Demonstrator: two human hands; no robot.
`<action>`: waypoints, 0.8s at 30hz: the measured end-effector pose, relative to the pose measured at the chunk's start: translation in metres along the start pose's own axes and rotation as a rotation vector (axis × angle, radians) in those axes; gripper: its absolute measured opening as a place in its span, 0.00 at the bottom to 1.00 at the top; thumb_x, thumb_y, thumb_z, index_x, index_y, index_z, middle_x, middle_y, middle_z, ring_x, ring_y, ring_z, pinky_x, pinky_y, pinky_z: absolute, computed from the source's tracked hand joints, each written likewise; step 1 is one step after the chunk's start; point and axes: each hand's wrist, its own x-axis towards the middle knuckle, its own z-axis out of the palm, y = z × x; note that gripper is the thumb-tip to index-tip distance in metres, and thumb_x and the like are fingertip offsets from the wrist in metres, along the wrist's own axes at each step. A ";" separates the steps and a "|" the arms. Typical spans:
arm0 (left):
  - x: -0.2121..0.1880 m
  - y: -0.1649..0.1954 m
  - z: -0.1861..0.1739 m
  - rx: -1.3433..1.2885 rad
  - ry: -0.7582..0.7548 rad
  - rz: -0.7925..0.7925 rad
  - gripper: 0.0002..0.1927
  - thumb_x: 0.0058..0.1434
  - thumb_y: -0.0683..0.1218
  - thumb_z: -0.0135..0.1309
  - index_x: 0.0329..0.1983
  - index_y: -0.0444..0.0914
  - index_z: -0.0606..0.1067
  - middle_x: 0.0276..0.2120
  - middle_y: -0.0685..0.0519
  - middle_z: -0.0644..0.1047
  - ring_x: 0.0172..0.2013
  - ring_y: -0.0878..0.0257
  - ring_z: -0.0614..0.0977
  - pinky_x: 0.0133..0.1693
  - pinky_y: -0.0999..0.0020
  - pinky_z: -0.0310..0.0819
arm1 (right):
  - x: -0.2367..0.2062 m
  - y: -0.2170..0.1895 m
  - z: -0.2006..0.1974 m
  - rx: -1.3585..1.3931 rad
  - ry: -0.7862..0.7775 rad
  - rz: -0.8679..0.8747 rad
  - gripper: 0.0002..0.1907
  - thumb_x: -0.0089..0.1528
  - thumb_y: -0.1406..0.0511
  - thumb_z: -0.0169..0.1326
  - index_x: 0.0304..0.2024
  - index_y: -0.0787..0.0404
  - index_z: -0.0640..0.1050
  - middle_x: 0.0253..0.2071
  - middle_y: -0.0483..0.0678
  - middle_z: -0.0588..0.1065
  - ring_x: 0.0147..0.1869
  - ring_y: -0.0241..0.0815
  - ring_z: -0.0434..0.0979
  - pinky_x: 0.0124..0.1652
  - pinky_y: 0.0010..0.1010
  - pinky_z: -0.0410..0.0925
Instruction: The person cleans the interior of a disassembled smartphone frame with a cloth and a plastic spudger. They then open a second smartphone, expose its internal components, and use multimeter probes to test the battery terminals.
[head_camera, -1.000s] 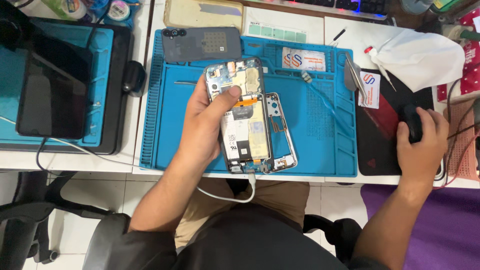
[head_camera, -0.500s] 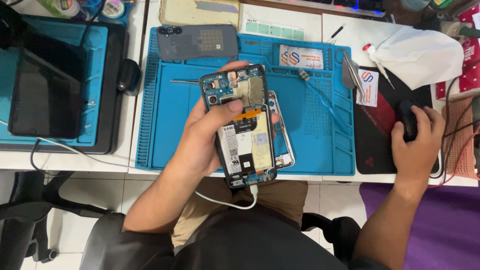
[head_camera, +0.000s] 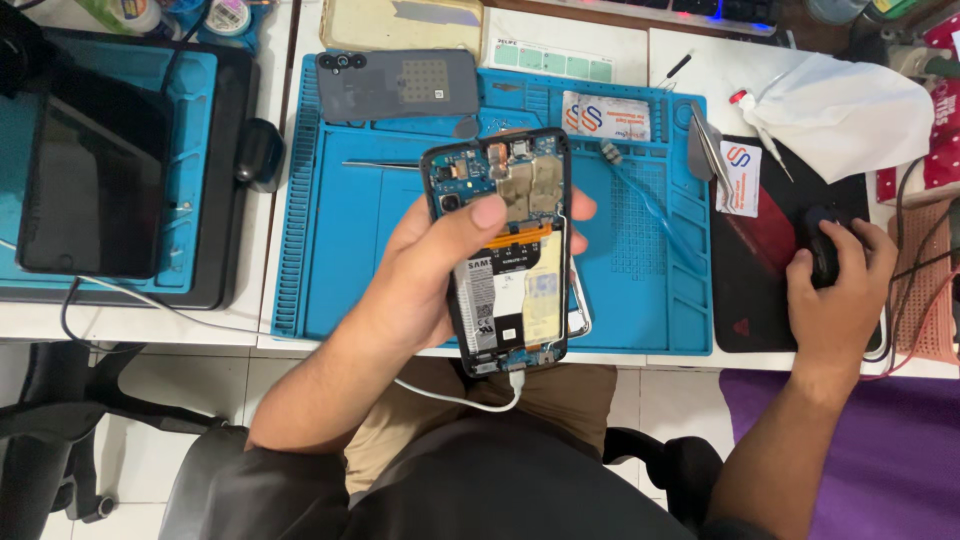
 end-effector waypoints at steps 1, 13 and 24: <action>0.001 0.001 0.001 -0.017 -0.008 -0.009 0.29 0.73 0.53 0.51 0.69 0.29 0.66 0.59 0.36 0.76 0.57 0.50 0.81 0.53 0.53 0.83 | 0.000 0.000 0.000 0.007 0.000 0.002 0.14 0.69 0.72 0.59 0.57 0.66 0.75 0.64 0.59 0.66 0.67 0.58 0.70 0.69 0.41 0.67; 0.002 0.001 0.007 -0.034 -0.041 -0.096 0.29 0.75 0.54 0.49 0.73 0.32 0.64 0.60 0.38 0.76 0.58 0.52 0.80 0.54 0.57 0.82 | 0.005 -0.020 -0.005 0.065 -0.013 -0.043 0.18 0.66 0.71 0.63 0.58 0.67 0.76 0.63 0.62 0.69 0.66 0.61 0.71 0.67 0.46 0.67; 0.013 0.007 0.006 0.057 -0.028 -0.060 0.32 0.76 0.60 0.42 0.70 0.31 0.66 0.58 0.40 0.77 0.56 0.53 0.81 0.51 0.58 0.83 | 0.011 -0.040 -0.016 0.043 -0.025 -0.040 0.19 0.69 0.68 0.64 0.60 0.66 0.76 0.64 0.61 0.69 0.67 0.61 0.70 0.68 0.45 0.66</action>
